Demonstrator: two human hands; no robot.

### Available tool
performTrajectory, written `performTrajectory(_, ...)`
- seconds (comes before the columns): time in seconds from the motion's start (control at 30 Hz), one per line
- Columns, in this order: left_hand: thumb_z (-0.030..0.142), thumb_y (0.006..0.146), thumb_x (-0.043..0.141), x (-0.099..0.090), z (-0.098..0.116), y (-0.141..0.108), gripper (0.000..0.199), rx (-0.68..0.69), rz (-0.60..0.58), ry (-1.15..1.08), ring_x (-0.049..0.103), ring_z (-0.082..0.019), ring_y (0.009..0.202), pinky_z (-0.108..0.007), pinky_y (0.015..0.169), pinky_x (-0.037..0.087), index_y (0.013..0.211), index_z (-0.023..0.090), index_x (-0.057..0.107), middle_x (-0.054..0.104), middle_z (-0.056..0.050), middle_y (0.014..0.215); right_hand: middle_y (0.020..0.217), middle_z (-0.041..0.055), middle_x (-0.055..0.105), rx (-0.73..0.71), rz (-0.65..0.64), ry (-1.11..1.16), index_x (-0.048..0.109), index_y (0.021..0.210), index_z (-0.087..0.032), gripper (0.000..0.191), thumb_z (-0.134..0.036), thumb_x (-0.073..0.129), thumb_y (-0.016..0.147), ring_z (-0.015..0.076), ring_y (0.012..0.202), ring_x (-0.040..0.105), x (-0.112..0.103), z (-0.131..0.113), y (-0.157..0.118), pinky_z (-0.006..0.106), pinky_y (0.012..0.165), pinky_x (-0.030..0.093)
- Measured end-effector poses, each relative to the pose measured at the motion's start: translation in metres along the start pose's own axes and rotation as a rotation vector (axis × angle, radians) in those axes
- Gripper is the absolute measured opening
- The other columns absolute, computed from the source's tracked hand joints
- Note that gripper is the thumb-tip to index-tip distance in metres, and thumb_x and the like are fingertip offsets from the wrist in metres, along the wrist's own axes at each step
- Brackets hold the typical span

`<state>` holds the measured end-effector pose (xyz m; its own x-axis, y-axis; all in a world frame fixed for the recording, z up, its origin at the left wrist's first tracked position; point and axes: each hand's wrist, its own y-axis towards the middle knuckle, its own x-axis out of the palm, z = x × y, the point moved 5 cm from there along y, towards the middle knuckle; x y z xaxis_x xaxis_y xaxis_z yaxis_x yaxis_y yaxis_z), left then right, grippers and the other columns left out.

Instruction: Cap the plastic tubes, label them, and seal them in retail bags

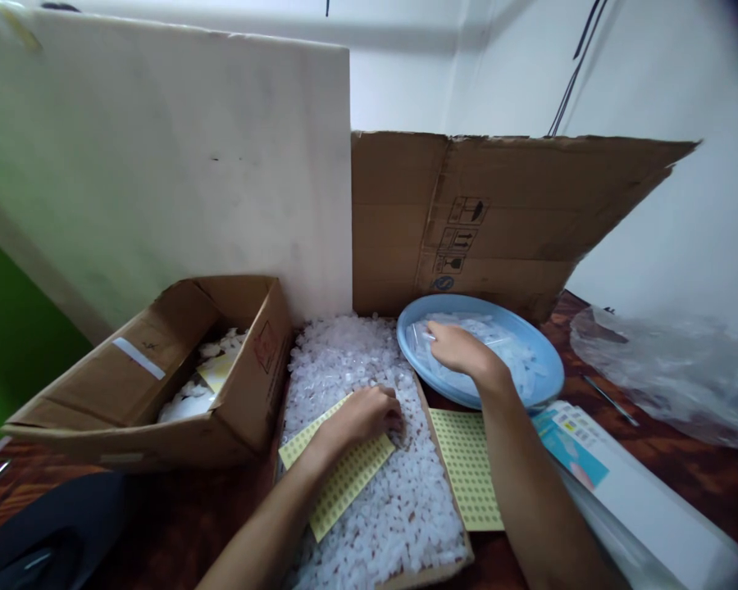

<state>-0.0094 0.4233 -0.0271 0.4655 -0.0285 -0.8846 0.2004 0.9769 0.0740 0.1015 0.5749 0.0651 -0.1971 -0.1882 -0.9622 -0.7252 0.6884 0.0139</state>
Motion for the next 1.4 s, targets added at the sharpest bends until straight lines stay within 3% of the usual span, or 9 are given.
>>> performTrajectory(0.17,0.017,0.088,0.065,0.003,-0.001,0.0,0.013,-0.029,0.051,-0.025,0.065,-0.02,0.078,-0.03,0.076,0.05,0.086,0.018,0.078,0.074,-0.008,0.088,0.112,0.0115,0.077,-0.165,0.044,0.124,0.073,0.106,-0.021,0.028,-0.014,0.051,0.091,0.0272,0.106,0.069,-0.002,-0.03,-0.005,0.03,0.084,0.047)
performTrajectory(0.3,0.02,0.095,0.057,-0.027,-0.003,-0.003,0.02,-0.051,0.162,-0.088,0.065,-0.019,0.086,-0.029,0.08,0.051,0.102,0.017,0.075,0.072,-0.009,0.099,0.11,0.0118,0.076,-0.226,0.093,0.174,0.068,0.108,-0.02,0.022,-0.02,0.049,0.096,0.0265,0.104,0.069,-0.004,-0.049,-0.01,0.031,0.083,0.046)
performTrajectory(0.4,0.034,0.099,0.056,-0.068,-0.01,-0.011,0.025,-0.105,0.367,-0.352,0.066,-0.019,0.091,-0.03,0.082,0.052,0.105,0.017,0.073,0.072,-0.01,0.101,0.107,0.0109,0.074,-0.305,0.162,0.291,0.063,0.11,-0.02,0.019,-0.02,0.048,0.098,0.0241,0.099,0.068,-0.012,-0.063,-0.015,0.031,0.083,0.045)
performTrajectory(0.57,0.045,0.077,0.084,-0.123,-0.028,-0.043,0.034,-0.208,0.87,-1.032,0.065,-0.014,0.074,-0.027,0.076,0.053,0.084,0.015,0.068,0.069,-0.002,0.077,0.097,0.005,0.072,-0.404,0.247,0.507,0.06,0.109,-0.022,0.013,-0.022,0.05,0.1,0.0206,0.09,0.067,-0.024,-0.084,-0.028,0.03,0.079,0.045)
performTrajectory(0.7,0.049,0.07,0.089,-0.141,-0.022,-0.056,0.041,-0.194,0.977,-1.18,0.065,-0.013,0.067,-0.025,0.071,0.054,0.076,0.015,0.066,0.068,-0.001,0.072,0.089,0.0018,0.071,-0.477,0.282,0.616,0.063,0.104,-0.022,0.01,-0.027,0.055,0.1,0.0182,0.081,0.065,-0.028,-0.103,-0.039,0.029,0.074,0.045)
performTrajectory(0.83,0.054,0.08,0.08,-0.151,-0.005,-0.062,0.041,-0.213,1.002,-1.008,0.063,-0.013,0.063,-0.025,0.065,0.052,0.078,0.015,0.07,0.069,-0.003,0.07,0.096,0.0023,0.073,-0.573,0.337,0.688,0.066,0.105,-0.023,0.011,-0.026,0.057,0.099,0.0178,0.086,0.066,-0.028,-0.118,-0.047,0.03,0.078,0.047)
performTrajectory(1.13,0.044,0.097,0.062,-0.16,0.034,-0.07,0.04,-0.223,0.986,-0.245,0.051,-0.013,0.056,-0.025,0.058,0.038,0.066,0.019,0.06,0.059,0.0,0.059,0.105,0.0062,0.075,-0.65,0.427,0.702,0.07,0.113,-0.021,0.018,-0.026,0.062,0.098,0.0202,0.091,0.069,-0.023,-0.128,-0.051,0.032,0.081,0.05)
performTrajectory(1.23,0.039,0.1,0.057,-0.159,0.039,-0.067,0.038,-0.196,0.934,-0.05,0.048,-0.013,0.056,-0.026,0.059,0.035,0.068,0.019,0.058,0.056,0.001,0.06,0.098,0.006,0.075,-0.627,0.436,0.581,0.066,0.112,-0.022,0.016,-0.025,0.06,0.097,0.0214,0.086,0.069,-0.023,-0.128,-0.054,0.033,0.077,0.048)
performTrajectory(1.4,0.036,0.104,0.044,-0.156,0.041,-0.06,0.04,-0.159,0.777,0.005,0.049,-0.014,0.058,-0.027,0.061,0.032,0.067,0.021,0.047,0.055,0.0,0.063,0.082,0.0038,0.073,-0.584,0.438,0.522,0.053,0.097,-0.023,0.009,-0.026,0.061,0.094,0.0202,0.066,0.067,-0.02,-0.123,-0.058,0.029,0.061,0.043)
